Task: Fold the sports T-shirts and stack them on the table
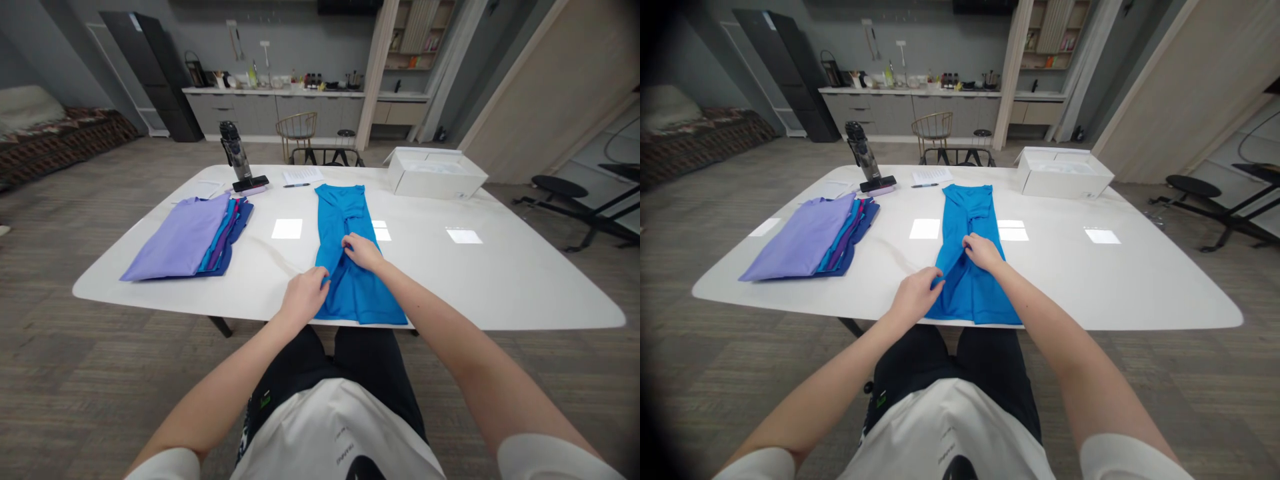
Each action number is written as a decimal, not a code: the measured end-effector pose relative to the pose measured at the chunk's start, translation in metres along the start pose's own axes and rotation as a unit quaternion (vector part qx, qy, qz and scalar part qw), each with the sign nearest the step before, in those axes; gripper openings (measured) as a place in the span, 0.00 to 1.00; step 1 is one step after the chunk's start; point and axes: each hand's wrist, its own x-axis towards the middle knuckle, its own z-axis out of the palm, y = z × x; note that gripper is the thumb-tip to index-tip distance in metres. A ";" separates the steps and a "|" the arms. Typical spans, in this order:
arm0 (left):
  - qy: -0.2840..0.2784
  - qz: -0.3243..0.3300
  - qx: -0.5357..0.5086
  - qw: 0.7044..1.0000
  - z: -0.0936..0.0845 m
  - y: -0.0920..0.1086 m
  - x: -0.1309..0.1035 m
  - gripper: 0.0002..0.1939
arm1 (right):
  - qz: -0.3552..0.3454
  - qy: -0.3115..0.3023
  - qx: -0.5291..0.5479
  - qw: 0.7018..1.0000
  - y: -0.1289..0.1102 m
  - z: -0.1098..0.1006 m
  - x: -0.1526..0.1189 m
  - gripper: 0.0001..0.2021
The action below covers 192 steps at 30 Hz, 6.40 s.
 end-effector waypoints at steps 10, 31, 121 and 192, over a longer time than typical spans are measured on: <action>-0.043 0.075 -0.094 0.992 0.065 0.038 -0.015 0.09 | -0.073 -0.049 0.076 0.993 0.011 0.002 -0.059 0.11; -0.042 0.166 -0.027 0.985 0.065 0.023 -0.041 0.08 | -0.143 -0.110 0.169 0.969 -0.010 -0.011 -0.129 0.09; -0.036 0.211 -0.039 0.976 0.026 -0.029 -0.053 0.14 | -0.123 -0.063 0.165 0.977 -0.030 -0.012 -0.176 0.14; 0.091 -0.068 -0.650 0.751 0.047 -0.086 0.303 0.18 | 0.170 0.178 0.442 0.863 0.137 -0.033 0.098 0.22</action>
